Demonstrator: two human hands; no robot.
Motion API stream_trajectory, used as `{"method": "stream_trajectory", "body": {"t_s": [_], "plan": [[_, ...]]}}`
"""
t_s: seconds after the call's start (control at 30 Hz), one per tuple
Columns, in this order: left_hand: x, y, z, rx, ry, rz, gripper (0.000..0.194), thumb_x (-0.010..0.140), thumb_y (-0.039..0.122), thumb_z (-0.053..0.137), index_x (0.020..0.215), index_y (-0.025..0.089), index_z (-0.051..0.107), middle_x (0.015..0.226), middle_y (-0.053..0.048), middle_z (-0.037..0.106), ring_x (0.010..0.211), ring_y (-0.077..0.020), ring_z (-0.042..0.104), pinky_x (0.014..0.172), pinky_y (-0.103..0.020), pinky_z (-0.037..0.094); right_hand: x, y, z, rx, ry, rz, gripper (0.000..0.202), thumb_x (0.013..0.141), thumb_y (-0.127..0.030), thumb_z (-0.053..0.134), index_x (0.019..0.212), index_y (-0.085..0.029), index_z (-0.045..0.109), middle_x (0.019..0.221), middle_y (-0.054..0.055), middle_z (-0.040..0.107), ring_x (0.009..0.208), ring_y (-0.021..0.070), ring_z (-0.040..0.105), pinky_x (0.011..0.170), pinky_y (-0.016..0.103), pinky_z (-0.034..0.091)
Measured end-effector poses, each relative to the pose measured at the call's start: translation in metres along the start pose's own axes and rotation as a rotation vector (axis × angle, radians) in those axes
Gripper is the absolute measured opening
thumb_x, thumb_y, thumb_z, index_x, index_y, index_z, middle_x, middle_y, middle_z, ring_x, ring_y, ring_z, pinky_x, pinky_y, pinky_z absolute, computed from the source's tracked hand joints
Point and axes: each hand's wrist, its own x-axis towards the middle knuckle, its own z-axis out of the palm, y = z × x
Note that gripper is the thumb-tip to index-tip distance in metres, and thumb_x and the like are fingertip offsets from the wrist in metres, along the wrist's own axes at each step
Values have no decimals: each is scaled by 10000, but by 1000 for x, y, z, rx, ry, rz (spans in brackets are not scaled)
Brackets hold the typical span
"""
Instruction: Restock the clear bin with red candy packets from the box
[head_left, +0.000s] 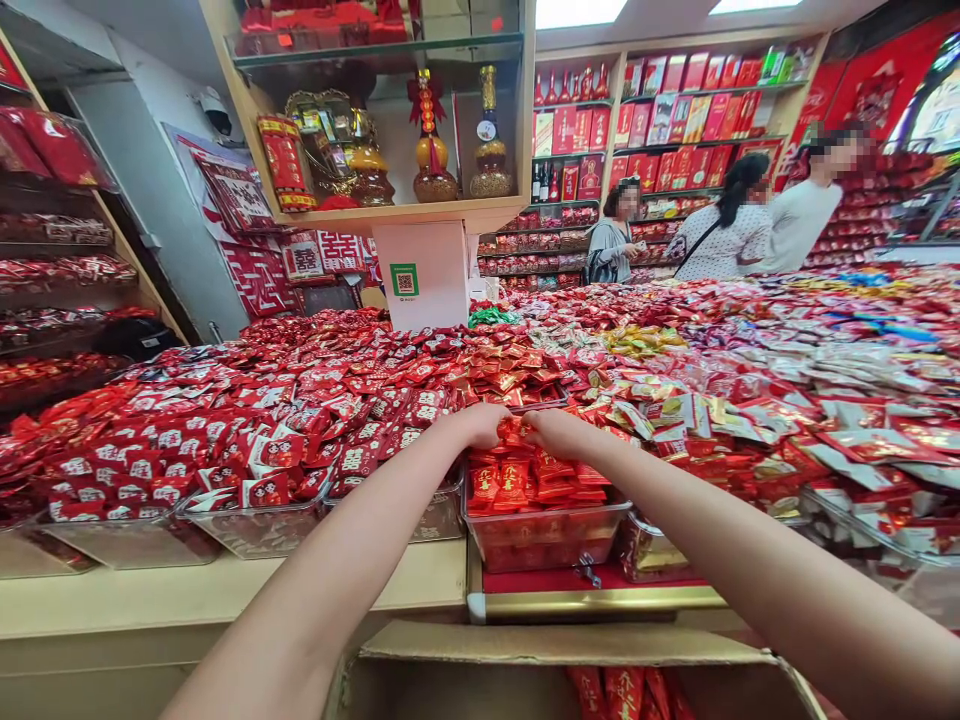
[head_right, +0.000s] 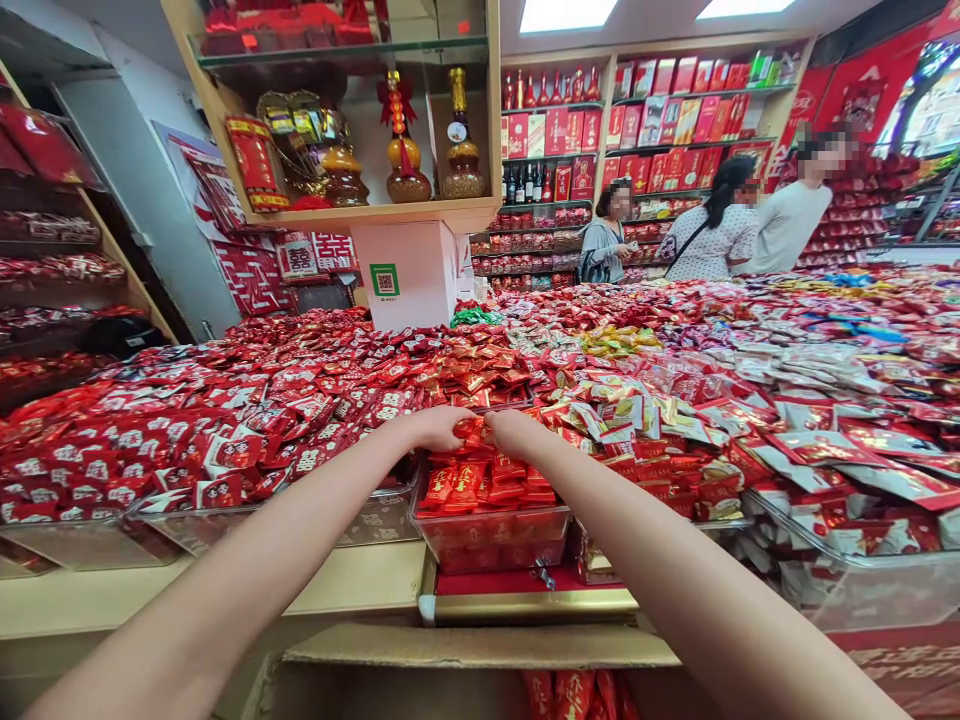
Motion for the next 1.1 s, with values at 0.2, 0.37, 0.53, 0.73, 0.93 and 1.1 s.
{"method": "stream_trajectory", "body": {"t_s": [0.2,0.37,0.53,0.73,0.93,1.1], "plan": [[-2,10,5,-14,72,90,534,686,390,619,1168,217,466,1200,-52,524,1071,-222,494,886,-288,393,-6,0,-17,-47,-12,8,318,821,-333,453,1022,-117,571,1005,139,642,929,217,592,740,278,432],[1,11,12,5,97,79,363,796,359,517,1102,166,501,1124,-79,540,980,-201,533,832,-392,433,-16,3,-36,-140,-77,40,244,773,-222,487,924,-93,629,921,182,663,849,279,622,648,301,446],[8,15,19,26,142,17,296,839,326,460,1073,152,512,1086,-77,541,935,-185,543,800,-402,452,-22,1,-37,-202,-105,27,256,755,-82,439,940,-104,614,886,164,671,844,252,627,658,287,444],[8,18,18,30,163,102,486,771,465,505,1185,220,436,1293,-76,412,1161,-239,395,940,-405,356,-24,1,-39,-229,-120,-2,234,723,-131,524,941,-119,607,905,152,669,875,256,617,681,290,443],[12,25,23,60,194,31,321,832,324,472,1104,155,494,1141,-86,511,992,-205,518,835,-432,430,-27,2,-39,-236,-122,7,234,701,-165,574,933,-135,598,909,134,671,865,246,618,692,288,435],[16,30,22,63,179,-29,307,832,307,477,1098,154,495,1114,-80,524,948,-191,537,795,-402,458,-25,3,-34,-219,-97,-4,249,703,-125,538,947,-137,587,935,137,663,893,238,607,715,286,426]]}}
